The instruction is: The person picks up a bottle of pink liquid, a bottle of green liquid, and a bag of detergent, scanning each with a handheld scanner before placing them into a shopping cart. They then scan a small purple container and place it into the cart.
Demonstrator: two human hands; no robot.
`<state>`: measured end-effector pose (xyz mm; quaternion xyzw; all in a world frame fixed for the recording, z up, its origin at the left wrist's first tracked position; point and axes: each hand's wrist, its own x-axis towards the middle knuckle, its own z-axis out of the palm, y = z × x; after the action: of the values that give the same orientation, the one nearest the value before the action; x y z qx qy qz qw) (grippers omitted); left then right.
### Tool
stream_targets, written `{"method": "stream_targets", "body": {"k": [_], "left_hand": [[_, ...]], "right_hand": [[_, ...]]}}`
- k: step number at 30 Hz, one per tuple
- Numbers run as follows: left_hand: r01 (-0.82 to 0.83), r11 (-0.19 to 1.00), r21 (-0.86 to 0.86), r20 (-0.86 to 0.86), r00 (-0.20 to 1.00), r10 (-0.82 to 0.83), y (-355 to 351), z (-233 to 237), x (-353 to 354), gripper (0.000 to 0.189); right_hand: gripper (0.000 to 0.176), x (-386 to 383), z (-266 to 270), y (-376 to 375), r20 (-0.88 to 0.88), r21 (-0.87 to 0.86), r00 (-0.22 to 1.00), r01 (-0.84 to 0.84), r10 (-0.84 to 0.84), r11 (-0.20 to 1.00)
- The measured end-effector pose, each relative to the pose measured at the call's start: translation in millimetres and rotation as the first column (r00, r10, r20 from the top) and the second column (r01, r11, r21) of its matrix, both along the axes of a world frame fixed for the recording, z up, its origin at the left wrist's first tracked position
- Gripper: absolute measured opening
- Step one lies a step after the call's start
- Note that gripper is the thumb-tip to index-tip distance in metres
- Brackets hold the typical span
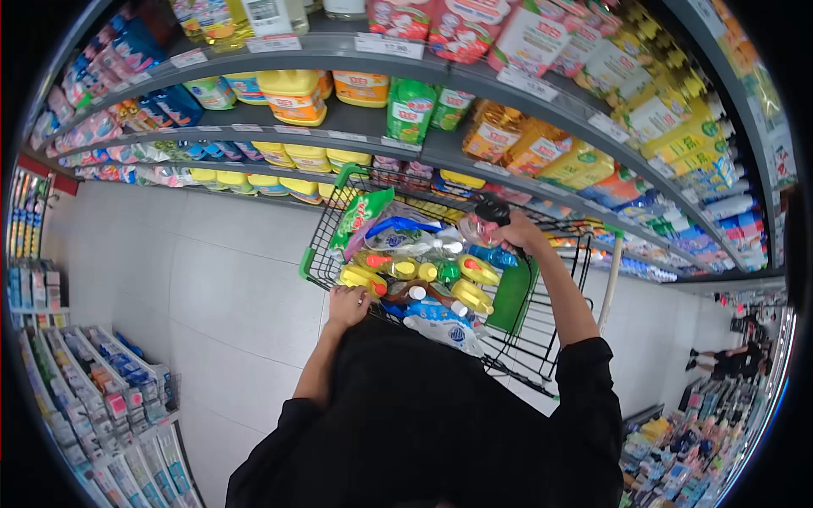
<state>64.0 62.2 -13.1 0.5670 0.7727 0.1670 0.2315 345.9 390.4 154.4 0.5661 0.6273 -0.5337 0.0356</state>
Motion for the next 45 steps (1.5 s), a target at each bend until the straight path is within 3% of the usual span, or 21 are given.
{"method": "stream_targets", "body": {"k": [3,5,7,9,11,13,15,17,18,22,26,28,32,37,39,40,41,43,45], "left_hand": [[-0.015,1.0,-0.011,-0.064,0.998,0.015,-1.5,-2.5,2.1,0.023],[-0.022,0.999,0.027,-0.066,0.998,0.024,-3.8,-3.4,1.4,0.022],[-0.025,0.998,0.056,-0.051,0.998,0.028,-4.9,-0.1,1.1,0.022],[-0.017,0.999,0.037,-0.045,0.999,0.018,-5.6,2.5,-0.1,0.023],[-0.02,1.0,0.022,-0.02,1.0,0.02,-6.7,-0.5,-1.4,0.023],[-0.041,0.999,0.033,-0.016,0.999,0.041,-8.3,-1.6,-2.6,0.023],[-0.018,0.998,0.055,0.002,1.0,0.018,-9.7,-7.8,-1.9,0.024],[-0.031,0.998,0.057,-0.001,1.0,0.031,-8.7,-2.2,-1.3,0.025],[-0.022,0.999,0.037,-0.001,1.0,0.022,-8.4,-0.1,-1.7,0.025],[-0.01,0.999,-0.032,-0.009,1.0,0.01,-4.0,2.5,-1.3,0.025],[-0.027,0.997,-0.071,-0.049,0.998,0.024,0.6,3.0,-0.1,0.022],[-0.021,0.994,-0.11,-0.06,0.998,0.014,2.9,2.6,0.1,0.021],[-0.023,0.99,-0.137,-0.019,1.0,0.021,3.9,-4.3,-0.6,0.019],[-0.018,0.974,-0.226,0.073,0.997,0.035,19.0,8.7,-4.2,0.02],[-0.091,0.993,-0.073,0.315,0.943,0.109,26.7,13.0,-3.8,0.023],[-0.075,0.997,-0.001,0.33,0.941,0.071,34.6,18.5,-4.2,0.022],[-0.055,0.998,-0.01,0.334,0.941,0.055,44.3,23.8,-4.9,0.022],[-0.052,0.99,0.133,0.401,0.916,-0.006,73.6,49.7,-4.5,0.017],[-0.044,0.962,0.268,0.456,0.886,-0.086,110.6,73.9,-7.8,0.014]], "right_hand": [[0.015,-15.5,-41.4,12.2,0.109,0.035,0.992,-0.065,0.06,0.997],[0.01,-8.1,-111.9,28.4,0.098,0.159,0.985,-0.155,0.141,0.975],[0.01,-24.7,-99.9,16.8,0.111,-0.031,0.982,-0.15,0.152,0.988],[0.013,-22.1,-127.1,12.8,0.101,0.034,0.974,-0.207,0.202,0.978],[0.016,-28.9,-116.6,2.8,0.317,0.043,0.904,-0.316,0.287,0.948],[0.018,-10.7,-157.3,8.2,0.36,0.083,0.864,-0.405,0.351,0.911],[0.025,13.0,-197.4,12.6,0.391,0.079,0.896,-0.261,0.211,0.962],[0.028,33.0,-208.6,12.6,0.404,0.178,0.888,-0.313,0.221,0.933],[0.032,36.3,-208.5,12.6,0.424,0.267,0.879,-0.35,0.216,0.898],[0.038,49.8,-210.0,14.2,0.296,0.355,0.946,-0.237,0.132,0.904],[0.039,61.8,-212.2,7.1,0.285,0.401,0.956,-0.19,0.075,0.896],[0.04,69.5,-201.6,-4.3,0.211,0.638,0.973,-0.207,0.09,0.741],[0.034,74.6,-158.4,-40.0,0.099,0.634,0.994,-0.031,-0.042,0.772],[0.03,103.4,-115.7,-98.9,0.094,0.592,0.992,0.017,-0.089,0.806],[0.028,116.7,-102.3,-127.9,0.122,0.559,0.992,-0.093,0.029,0.824],[0.026,118.0,-92.6,-142.5,0.129,0.543,0.991,-0.091,0.025,0.835],[0.026,116.8,-83.7,-156.5,0.133,0.535,0.991,-0.077,0.006,0.841],[0.028,110.3,-65.4,-181.4,-0.05,0.55,0.998,0.065,-0.045,0.833],[0.031,100.1,-49.5,-203.1,-0.073,0.495,0.991,0.132,-0.11,0.859]]}}
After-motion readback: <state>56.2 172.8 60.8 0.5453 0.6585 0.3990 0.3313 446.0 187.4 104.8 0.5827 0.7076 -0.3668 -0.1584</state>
